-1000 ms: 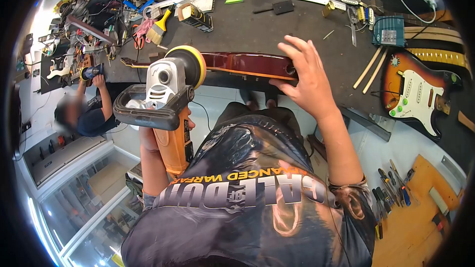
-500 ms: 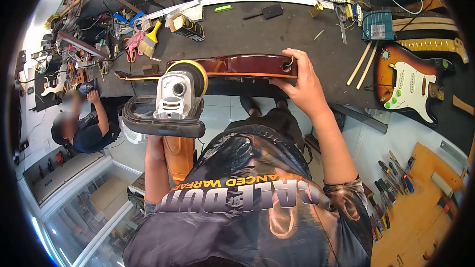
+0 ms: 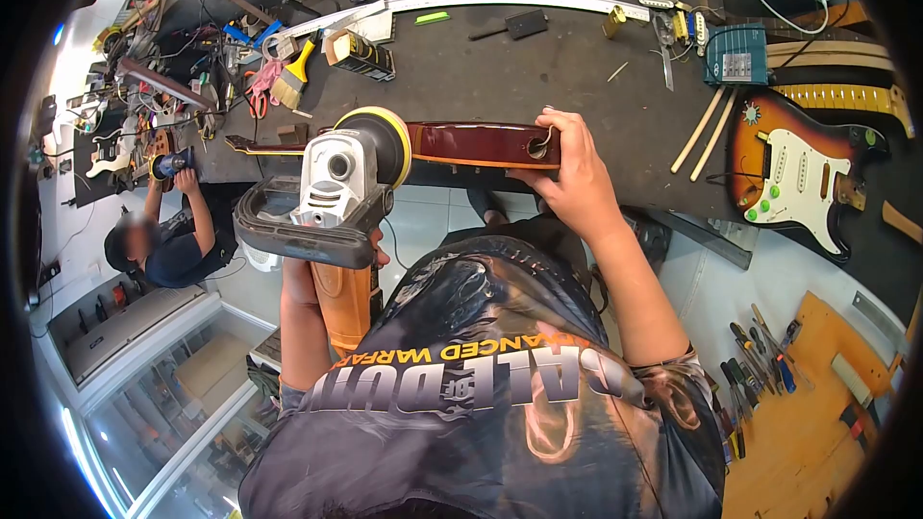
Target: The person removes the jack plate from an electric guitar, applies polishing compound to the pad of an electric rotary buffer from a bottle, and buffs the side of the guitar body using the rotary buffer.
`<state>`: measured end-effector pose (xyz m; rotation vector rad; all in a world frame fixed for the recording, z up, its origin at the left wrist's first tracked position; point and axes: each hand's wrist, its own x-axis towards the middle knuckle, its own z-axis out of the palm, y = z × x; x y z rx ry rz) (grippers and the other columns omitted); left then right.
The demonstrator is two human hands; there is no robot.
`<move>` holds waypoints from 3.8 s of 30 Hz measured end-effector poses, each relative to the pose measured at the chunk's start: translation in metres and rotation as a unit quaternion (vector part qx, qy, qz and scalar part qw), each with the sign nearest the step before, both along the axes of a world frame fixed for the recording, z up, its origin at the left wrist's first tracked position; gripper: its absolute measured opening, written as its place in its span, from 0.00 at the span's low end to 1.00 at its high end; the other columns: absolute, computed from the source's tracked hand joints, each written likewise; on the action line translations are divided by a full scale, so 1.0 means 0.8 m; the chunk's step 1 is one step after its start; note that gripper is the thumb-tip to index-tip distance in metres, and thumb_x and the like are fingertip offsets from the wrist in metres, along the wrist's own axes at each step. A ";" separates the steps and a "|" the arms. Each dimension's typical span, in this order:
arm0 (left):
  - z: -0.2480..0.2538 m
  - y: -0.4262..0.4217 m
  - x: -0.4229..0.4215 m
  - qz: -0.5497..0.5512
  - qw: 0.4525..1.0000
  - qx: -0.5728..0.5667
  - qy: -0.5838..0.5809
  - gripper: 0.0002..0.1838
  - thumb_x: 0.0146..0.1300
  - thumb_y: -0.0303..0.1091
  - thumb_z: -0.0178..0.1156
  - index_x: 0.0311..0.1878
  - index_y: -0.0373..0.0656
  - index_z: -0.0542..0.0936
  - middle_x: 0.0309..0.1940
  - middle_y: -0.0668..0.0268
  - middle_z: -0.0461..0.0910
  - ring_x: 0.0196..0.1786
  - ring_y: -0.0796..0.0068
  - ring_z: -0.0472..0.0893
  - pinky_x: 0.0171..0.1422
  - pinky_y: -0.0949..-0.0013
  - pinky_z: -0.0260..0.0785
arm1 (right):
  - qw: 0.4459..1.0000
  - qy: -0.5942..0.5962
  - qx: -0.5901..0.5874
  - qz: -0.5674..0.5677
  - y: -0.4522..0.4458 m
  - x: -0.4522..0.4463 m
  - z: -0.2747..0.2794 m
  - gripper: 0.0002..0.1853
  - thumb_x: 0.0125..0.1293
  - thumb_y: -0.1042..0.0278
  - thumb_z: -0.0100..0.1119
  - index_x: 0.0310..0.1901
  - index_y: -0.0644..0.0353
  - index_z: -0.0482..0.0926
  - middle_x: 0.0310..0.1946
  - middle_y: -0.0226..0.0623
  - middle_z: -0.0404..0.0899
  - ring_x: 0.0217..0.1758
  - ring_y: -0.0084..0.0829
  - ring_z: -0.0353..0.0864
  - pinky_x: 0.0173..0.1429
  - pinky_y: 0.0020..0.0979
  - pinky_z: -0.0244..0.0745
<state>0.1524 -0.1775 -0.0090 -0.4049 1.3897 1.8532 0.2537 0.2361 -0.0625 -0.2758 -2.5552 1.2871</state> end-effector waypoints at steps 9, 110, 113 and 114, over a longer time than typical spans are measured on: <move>0.055 0.051 -0.001 -0.059 0.989 0.126 -0.038 0.58 0.75 0.81 0.59 0.84 0.33 0.71 0.59 0.37 0.85 0.47 0.34 0.94 0.51 0.42 0.92 | 1.000 0.013 0.010 0.002 -0.001 0.006 -0.004 0.45 0.57 0.67 0.92 0.73 0.58 0.72 0.68 0.49 0.81 0.77 0.56 0.82 0.78 0.51 0.80; 0.039 0.070 -0.003 0.007 0.935 0.346 -0.078 0.60 0.71 0.77 0.67 0.81 0.25 0.70 0.57 0.29 0.81 0.47 0.33 0.93 0.48 0.43 0.92 | 1.000 -0.010 0.003 0.013 0.004 0.002 -0.003 0.42 0.59 0.63 0.91 0.71 0.59 0.74 0.67 0.51 0.80 0.73 0.58 0.83 0.76 0.50 0.81; 0.036 0.072 -0.001 0.003 0.941 0.329 -0.076 0.60 0.70 0.76 0.69 0.80 0.24 0.70 0.55 0.29 0.81 0.46 0.33 0.93 0.47 0.43 0.93 | 1.000 -0.012 -0.003 0.014 0.005 0.001 -0.005 0.42 0.60 0.64 0.91 0.71 0.59 0.74 0.68 0.51 0.80 0.74 0.58 0.82 0.76 0.50 0.81; 0.033 0.073 0.001 0.002 0.942 0.327 -0.074 0.60 0.71 0.77 0.68 0.80 0.24 0.70 0.55 0.29 0.81 0.46 0.32 0.93 0.47 0.43 0.93 | 1.000 -0.012 -0.002 0.014 0.005 0.001 -0.006 0.42 0.59 0.64 0.91 0.71 0.59 0.74 0.68 0.51 0.80 0.74 0.58 0.82 0.76 0.50 0.81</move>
